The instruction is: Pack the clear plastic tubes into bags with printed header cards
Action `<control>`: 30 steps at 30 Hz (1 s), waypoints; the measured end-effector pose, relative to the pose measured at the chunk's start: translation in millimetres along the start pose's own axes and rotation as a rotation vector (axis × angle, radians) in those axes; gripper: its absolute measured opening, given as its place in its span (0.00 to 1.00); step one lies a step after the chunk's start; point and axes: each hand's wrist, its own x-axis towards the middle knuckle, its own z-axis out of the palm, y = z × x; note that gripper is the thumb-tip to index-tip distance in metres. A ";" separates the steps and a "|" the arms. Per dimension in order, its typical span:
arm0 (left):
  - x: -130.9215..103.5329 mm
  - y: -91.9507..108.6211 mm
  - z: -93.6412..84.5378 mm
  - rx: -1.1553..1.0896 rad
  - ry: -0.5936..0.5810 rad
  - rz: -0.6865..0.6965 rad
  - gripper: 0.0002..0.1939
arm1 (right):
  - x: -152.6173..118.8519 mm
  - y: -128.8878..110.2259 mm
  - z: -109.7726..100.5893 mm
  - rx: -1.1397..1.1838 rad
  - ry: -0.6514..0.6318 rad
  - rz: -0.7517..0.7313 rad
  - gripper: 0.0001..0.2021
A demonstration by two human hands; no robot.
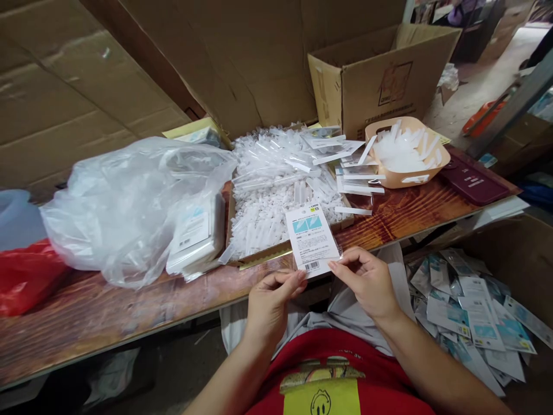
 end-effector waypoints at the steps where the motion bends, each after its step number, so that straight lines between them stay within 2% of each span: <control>1: 0.1 -0.2 0.4 -0.011 0.008 -0.009 0.21 | -0.2 0.1 0.2 -0.015 0.009 0.006 0.10; 10: 2.8 -5.3 0.8 -0.018 0.028 0.018 0.23 | 1.6 -14.1 8.0 -0.212 0.031 -0.016 0.10; 15: 4.6 -5.7 2.3 -0.031 0.007 0.039 0.29 | 3.7 -19.7 9.2 -0.312 0.043 -0.036 0.11; 18: 4.1 -3.6 3.7 -0.038 -0.014 0.045 0.31 | 4.5 -22.4 9.7 -0.316 0.042 -0.045 0.11; 24: 2.9 -3.2 5.6 -0.019 0.015 0.032 0.30 | 1.9 -17.4 14.3 -0.285 0.057 -0.026 0.12; 28: 3.4 -4.2 7.1 -0.027 0.045 0.012 0.30 | -0.9 -8.2 17.2 -0.154 0.111 -0.081 0.18; 30: 3.3 -3.6 8.3 -0.032 0.051 0.003 0.30 | -2.2 -5.7 17.7 -0.174 0.099 -0.124 0.20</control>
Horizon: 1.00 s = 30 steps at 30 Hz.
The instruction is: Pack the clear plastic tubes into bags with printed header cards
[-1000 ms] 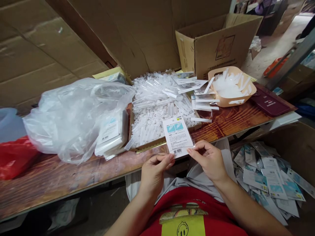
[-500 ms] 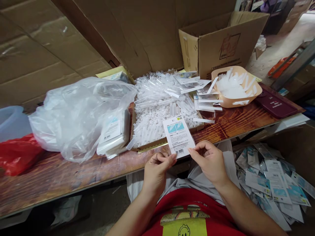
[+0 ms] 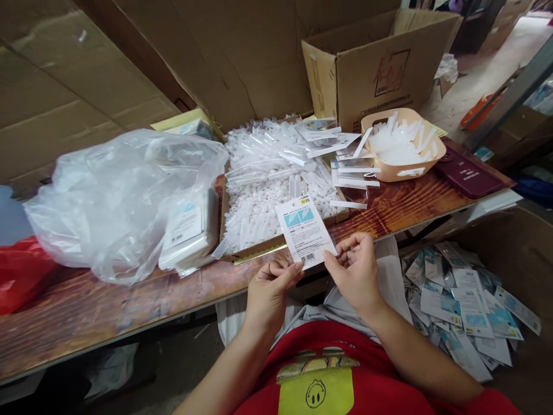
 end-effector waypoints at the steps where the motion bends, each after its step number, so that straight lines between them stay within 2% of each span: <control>1: -0.2 0.5 0.6 -0.005 -0.001 -0.004 0.30 | -0.7 0.5 0.0 -0.041 -0.011 -0.024 0.19; 4: -0.9 1.7 2.3 -0.028 0.003 -0.017 0.31 | -2.4 0.0 -0.8 -0.271 0.009 -0.213 0.16; 8: -1.3 2.2 2.9 -0.046 0.016 -0.033 0.32 | -2.2 -3.3 -3.1 -0.682 0.095 -0.697 0.13; 11: -1.6 2.5 2.2 -0.052 0.018 -0.041 0.32 | -0.6 -7.6 -5.3 -0.836 -0.010 -0.866 0.13; 15: -1.4 2.7 0.5 -0.043 0.018 -0.032 0.32 | 2.7 -14.0 -6.8 -0.871 -0.127 -0.919 0.15; 20: 0.0 1.8 -0.9 -0.047 -0.011 -0.042 0.33 | 6.1 -16.3 -4.2 -0.912 -0.194 -0.958 0.17; 30: 0.7 4.1 -1.5 -0.033 -0.053 -0.040 0.34 | 17.7 -3.1 2.9 -0.962 -0.173 -1.014 0.21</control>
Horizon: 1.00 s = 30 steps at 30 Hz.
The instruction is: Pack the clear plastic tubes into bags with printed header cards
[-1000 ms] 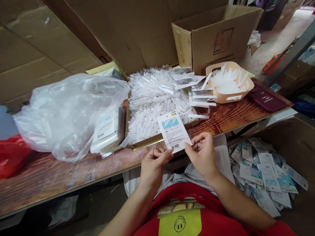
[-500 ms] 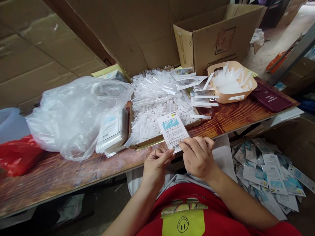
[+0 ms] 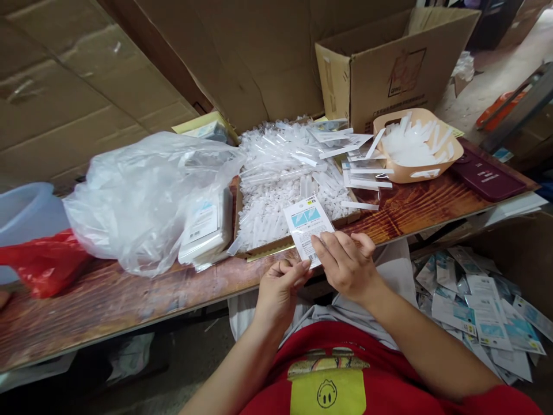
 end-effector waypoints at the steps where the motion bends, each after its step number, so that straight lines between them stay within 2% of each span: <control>1: -0.3 1.2 0.6 0.000 -0.002 -0.009 0.34 | -0.1 2.1 1.1 0.020 -0.006 0.000 0.21; 5: -5.3 11.5 2.8 0.001 -0.062 -0.003 0.34 | 3.2 13.2 -0.1 0.108 -0.081 -0.012 0.21; 8: -12.1 29.5 1.1 0.093 -0.184 0.141 0.30 | 12.3 21.7 -10.1 0.108 -0.096 -0.025 0.21; 9: -14.1 38.0 -0.2 0.168 -0.221 0.235 0.28 | 16.8 23.9 -15.1 0.092 -0.082 -0.039 0.21; 11: -16.3 58.7 -2.5 0.397 -0.254 0.517 0.26 | 27.2 26.4 -26.7 0.074 -0.030 -0.072 0.22; 14: -14.3 94.4 0.3 0.858 -0.182 1.138 0.27 | 42.1 24.9 -44.5 0.168 0.039 -0.050 0.21; 15: -12.8 105.9 3.9 0.963 -0.187 1.268 0.26 | 45.8 23.2 -50.0 0.241 0.046 -0.017 0.20; 16: -11.4 116.4 8.7 1.044 -0.262 1.321 0.25 | 48.7 21.3 -55.1 0.329 0.037 0.030 0.18; 18: -9.7 133.2 20.7 1.142 -0.458 1.206 0.18 | 51.9 17.8 -64.9 0.527 -0.013 0.154 0.13; 20: -10.7 143.4 33.3 1.163 -0.606 0.934 0.12 | 53.1 15.9 -75.1 0.718 -0.107 0.291 0.08; 23: -16.1 148.4 47.9 1.164 -0.653 0.592 0.12 | 56.0 16.8 -92.1 0.880 -0.275 0.417 0.07; 25: -20.6 148.1 54.3 1.206 -0.655 0.487 0.14 | 59.9 18.7 -103.3 0.920 -0.323 0.417 0.08; 30: -28.0 147.2 63.2 1.314 -0.785 0.362 0.12 | 70.2 22.9 -123.8 0.877 -0.287 0.377 0.10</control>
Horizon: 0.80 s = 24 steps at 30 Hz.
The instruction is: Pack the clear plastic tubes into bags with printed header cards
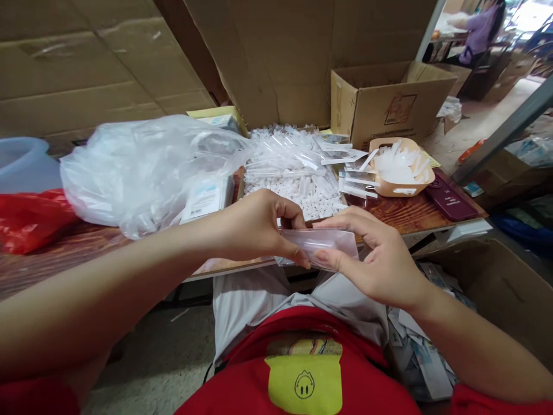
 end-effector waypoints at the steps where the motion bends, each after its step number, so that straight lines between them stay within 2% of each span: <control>1: 0.3 1.6 0.0 0.006 -0.014 0.003 0.12 | 0.2 -1.7 -2.4 -0.005 -0.004 0.012 0.10; 5: 1.3 8.1 -0.3 0.035 -0.017 0.002 0.09 | 0.4 -3.4 -9.9 0.053 -0.020 0.078 0.11; 9: 2.5 12.1 3.9 0.062 -0.024 -0.011 0.09 | 1.2 -1.6 -12.1 0.067 -0.013 0.083 0.10; 13: 4.3 12.9 8.8 0.030 -0.029 -0.006 0.09 | 2.4 0.6 -11.1 0.008 0.034 0.032 0.04; 15: 5.1 13.9 7.1 -0.002 -0.068 0.021 0.11 | 1.9 0.7 -12.7 -0.032 0.060 -0.045 0.03; 17: 6.7 14.9 2.5 -0.091 -0.227 0.058 0.14 | -0.7 -1.2 -16.4 -0.075 0.054 -0.199 0.03; 20: 13.4 11.7 -2.4 -0.319 -0.535 0.066 0.19 | -11.7 -8.4 -21.7 -0.185 -0.044 -0.523 0.04; 22: 20.9 4.4 -0.1 -0.413 -0.679 0.007 0.17 | -24.4 -13.9 -20.9 -0.350 -0.072 -0.694 0.05; 24: 29.1 -5.4 5.7 -0.461 -0.831 -0.088 0.16 | -38.5 -16.8 -16.2 -0.530 -0.027 -0.792 0.06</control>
